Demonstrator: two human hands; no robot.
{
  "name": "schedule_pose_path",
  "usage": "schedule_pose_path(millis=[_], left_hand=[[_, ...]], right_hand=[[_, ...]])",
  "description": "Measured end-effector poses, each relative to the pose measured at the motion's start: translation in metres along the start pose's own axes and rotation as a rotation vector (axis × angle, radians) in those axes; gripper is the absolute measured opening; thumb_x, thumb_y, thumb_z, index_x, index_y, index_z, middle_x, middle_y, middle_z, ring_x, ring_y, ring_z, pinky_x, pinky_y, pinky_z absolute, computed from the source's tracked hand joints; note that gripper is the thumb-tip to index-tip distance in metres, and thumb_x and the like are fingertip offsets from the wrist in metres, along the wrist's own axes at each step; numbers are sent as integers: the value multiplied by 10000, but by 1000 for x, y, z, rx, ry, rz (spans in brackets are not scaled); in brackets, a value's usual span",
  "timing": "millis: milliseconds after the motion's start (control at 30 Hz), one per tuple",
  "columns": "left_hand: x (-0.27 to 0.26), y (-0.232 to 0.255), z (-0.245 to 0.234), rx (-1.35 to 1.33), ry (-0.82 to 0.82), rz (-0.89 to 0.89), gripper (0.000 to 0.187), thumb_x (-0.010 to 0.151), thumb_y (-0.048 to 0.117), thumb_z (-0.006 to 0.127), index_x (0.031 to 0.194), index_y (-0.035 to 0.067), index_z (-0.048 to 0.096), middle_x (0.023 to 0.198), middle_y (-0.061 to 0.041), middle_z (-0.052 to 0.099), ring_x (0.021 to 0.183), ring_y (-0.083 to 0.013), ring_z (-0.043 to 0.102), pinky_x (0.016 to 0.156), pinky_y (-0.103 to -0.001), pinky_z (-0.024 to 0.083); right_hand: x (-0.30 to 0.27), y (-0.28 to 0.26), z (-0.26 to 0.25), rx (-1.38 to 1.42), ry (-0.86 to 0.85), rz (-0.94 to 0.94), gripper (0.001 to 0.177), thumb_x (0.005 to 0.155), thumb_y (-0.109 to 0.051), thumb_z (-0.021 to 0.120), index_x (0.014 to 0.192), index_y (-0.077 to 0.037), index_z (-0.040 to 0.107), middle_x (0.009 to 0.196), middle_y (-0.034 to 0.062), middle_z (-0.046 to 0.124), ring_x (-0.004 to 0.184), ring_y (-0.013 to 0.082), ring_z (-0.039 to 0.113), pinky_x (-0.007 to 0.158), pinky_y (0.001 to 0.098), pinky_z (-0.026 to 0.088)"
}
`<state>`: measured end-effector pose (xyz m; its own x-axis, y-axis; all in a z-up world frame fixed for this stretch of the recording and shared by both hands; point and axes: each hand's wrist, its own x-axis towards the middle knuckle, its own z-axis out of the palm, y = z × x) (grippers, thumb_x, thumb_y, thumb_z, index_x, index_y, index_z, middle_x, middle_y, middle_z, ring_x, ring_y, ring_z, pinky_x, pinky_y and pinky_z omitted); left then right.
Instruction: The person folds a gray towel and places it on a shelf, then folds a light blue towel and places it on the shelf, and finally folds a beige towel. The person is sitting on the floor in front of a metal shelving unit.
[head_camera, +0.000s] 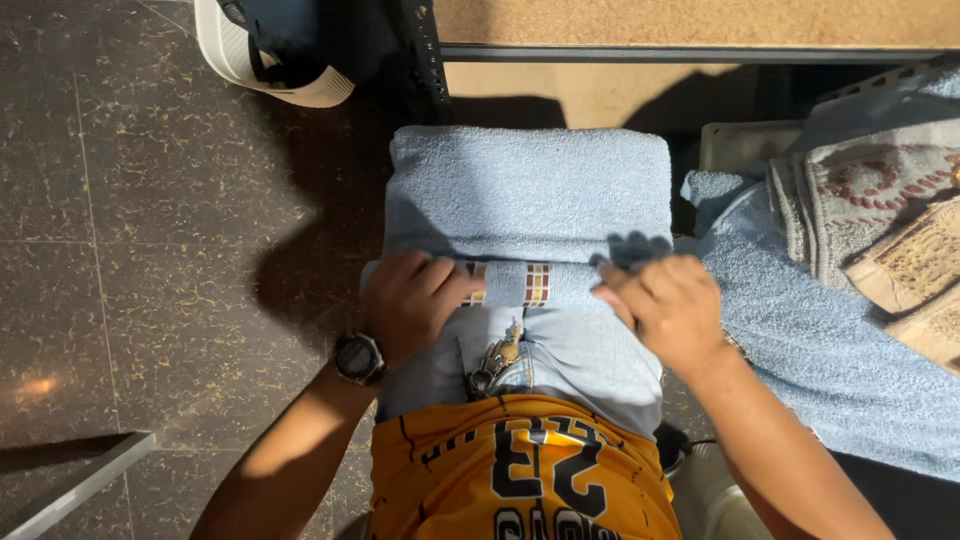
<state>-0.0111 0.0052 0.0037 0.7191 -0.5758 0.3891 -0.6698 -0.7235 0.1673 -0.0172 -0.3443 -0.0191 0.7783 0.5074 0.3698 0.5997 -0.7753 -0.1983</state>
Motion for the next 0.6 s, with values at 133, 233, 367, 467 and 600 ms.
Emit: schedule_pose_path(millis=[133,233,367,467,600], left_hand=[[-23,9,6,28,172,2,431,1006,455,706,1166,55,729,1035,-102,633,908,-267,684,798,-391,601],[-34,17,-1,-53,114,-88,549,1046,484,594,1340,31,689,1199,-161,661,1093,-343,685,949,-461,591],[-41,17,-7,-96,-134,-133,760,1011,544,605,1525,0,476,1415,-258,539,1329,-434,558,1087,-558,492],[-34,9,1,-30,-82,-127,796,1027,643,489,1535,31,451,1341,-213,563,1240,-393,601,1048,-559,486],[-25,1,3,41,-116,-98,793,1017,682,474,1485,42,496,1272,-193,570,1164,-366,612,1004,-521,487]], right_hand=[[-24,-6,2,-124,225,-128,139,985,-260,764,1028,-178,868,843,48,699,740,258,645,741,413,557],[-32,-18,-1,-164,202,-85,229,991,-243,721,1150,-115,825,1067,109,775,973,315,731,937,476,590],[-20,-43,-25,-200,12,4,577,1053,-446,548,1391,5,671,1354,207,715,1292,387,660,1193,569,429],[-11,-41,-18,-179,-14,22,823,1025,-612,461,1494,58,551,1329,256,650,1298,438,603,1196,623,387],[-2,-24,-17,-203,-106,19,895,949,-732,483,1448,1,601,1241,187,633,1167,375,592,1142,580,423]])
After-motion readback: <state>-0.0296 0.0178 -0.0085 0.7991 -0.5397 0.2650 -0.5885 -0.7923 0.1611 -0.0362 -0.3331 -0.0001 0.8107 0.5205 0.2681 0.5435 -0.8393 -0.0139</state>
